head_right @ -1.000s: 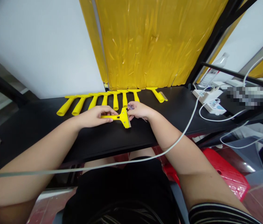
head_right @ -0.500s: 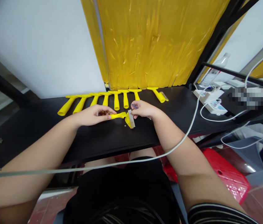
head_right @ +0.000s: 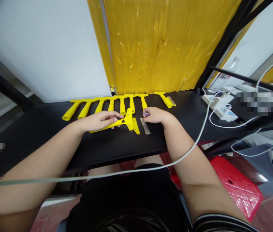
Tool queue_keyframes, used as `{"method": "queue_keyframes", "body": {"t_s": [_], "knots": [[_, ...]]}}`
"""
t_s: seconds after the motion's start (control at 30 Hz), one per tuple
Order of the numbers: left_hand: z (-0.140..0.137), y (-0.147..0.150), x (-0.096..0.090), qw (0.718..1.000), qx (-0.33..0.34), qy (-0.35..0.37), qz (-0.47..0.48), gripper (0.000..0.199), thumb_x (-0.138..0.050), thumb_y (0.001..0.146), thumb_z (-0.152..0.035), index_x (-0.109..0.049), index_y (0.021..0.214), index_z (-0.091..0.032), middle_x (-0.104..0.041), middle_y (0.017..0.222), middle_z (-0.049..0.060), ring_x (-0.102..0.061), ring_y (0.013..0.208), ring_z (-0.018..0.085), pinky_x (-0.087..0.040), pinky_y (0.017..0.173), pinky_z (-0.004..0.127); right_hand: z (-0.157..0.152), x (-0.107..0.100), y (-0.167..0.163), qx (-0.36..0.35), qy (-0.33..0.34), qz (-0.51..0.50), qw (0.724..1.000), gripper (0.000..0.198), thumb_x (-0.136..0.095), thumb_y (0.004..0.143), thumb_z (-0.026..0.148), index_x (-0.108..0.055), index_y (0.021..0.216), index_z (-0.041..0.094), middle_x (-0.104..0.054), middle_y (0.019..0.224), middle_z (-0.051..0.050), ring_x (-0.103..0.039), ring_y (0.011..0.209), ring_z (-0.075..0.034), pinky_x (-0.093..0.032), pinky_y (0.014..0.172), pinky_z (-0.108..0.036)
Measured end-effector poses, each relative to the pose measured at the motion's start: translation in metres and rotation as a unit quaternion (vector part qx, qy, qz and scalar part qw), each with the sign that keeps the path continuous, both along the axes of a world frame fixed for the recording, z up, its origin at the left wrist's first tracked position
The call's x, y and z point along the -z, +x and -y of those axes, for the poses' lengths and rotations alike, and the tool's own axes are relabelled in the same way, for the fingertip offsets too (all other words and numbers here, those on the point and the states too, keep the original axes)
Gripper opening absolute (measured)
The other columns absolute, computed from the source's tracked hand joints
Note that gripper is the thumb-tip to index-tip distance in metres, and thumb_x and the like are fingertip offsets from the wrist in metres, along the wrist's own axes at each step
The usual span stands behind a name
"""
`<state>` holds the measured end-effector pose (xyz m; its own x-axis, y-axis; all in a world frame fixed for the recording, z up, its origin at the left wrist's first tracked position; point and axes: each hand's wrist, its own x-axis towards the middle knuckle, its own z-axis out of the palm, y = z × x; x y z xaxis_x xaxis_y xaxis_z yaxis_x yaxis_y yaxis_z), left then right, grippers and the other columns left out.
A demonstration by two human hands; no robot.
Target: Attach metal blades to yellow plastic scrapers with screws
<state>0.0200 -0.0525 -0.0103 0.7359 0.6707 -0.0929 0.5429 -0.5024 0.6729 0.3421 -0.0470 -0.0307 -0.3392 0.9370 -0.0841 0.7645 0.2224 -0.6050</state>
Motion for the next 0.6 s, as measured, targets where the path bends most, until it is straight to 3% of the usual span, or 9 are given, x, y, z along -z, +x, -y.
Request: {"method": "queue_keyframes", "body": {"t_s": [0.1, 0.2, 0.3, 0.43, 0.6], "knots": [[0.001, 0.001, 0.002, 1.000, 0.008, -0.006, 0.005, 0.049, -0.051, 0.105, -0.048, -0.060, 0.144, -0.021, -0.080, 0.113, 0.008, -0.076, 0.092, 0.020, -0.057, 0.090, 0.034, 0.002, -0.001, -0.002, -0.025, 0.042, -0.017, 0.999, 0.015, -0.073, 0.070, 0.014, -0.062, 0.078, 0.021, -0.059, 0.071, 0.001, -0.050, 0.064, -0.015, -0.038, 0.063, -0.031], [0.003, 0.003, 0.003, 1.000, 0.015, -0.002, 0.000, 0.049, -0.051, 0.105, -0.049, -0.062, 0.144, -0.022, -0.079, 0.109, 0.007, -0.076, 0.090, 0.020, -0.058, 0.088, 0.034, 0.005, 0.000, -0.009, -0.082, 0.101, -0.140, 0.982, 0.017, -0.073, 0.078, 0.023, -0.060, 0.088, 0.022, -0.057, 0.077, 0.002, -0.050, 0.070, -0.015, -0.041, 0.068, -0.030], [0.006, 0.006, 0.000, 1.000, 0.012, -0.018, -0.013, 0.048, -0.050, 0.105, -0.048, -0.064, 0.143, -0.023, -0.078, 0.105, 0.005, -0.077, 0.084, 0.020, -0.058, 0.082, 0.032, 0.007, 0.004, -0.020, -0.108, 0.101, -0.235, 0.961, 0.022, -0.073, 0.084, 0.030, -0.058, 0.098, 0.023, -0.059, 0.086, 0.001, -0.056, 0.078, -0.016, -0.047, 0.074, -0.031], [0.009, 0.009, -0.003, 1.000, 0.017, -0.011, -0.022, 0.044, -0.050, 0.106, -0.044, -0.067, 0.142, -0.022, -0.079, 0.098, 0.004, -0.076, 0.079, 0.019, -0.057, 0.082, 0.032, 0.006, 0.011, -0.031, -0.112, 0.099, -0.248, 0.957, 0.023, -0.074, 0.086, 0.033, -0.058, 0.099, 0.024, -0.060, 0.088, 0.001, -0.058, 0.080, -0.017, -0.049, 0.077, -0.032], [0.008, 0.010, -0.001, 1.000, 0.016, -0.010, -0.017, 0.044, -0.051, 0.106, -0.042, -0.068, 0.143, -0.023, -0.081, 0.104, 0.004, -0.076, 0.080, 0.018, -0.058, 0.086, 0.033, 0.003, 0.013, -0.036, -0.118, 0.079, -0.230, 0.963, 0.026, -0.076, 0.084, 0.034, -0.055, 0.097, 0.023, -0.050, 0.072, 0.007, -0.046, 0.065, -0.013, -0.039, 0.065, -0.029]]}}
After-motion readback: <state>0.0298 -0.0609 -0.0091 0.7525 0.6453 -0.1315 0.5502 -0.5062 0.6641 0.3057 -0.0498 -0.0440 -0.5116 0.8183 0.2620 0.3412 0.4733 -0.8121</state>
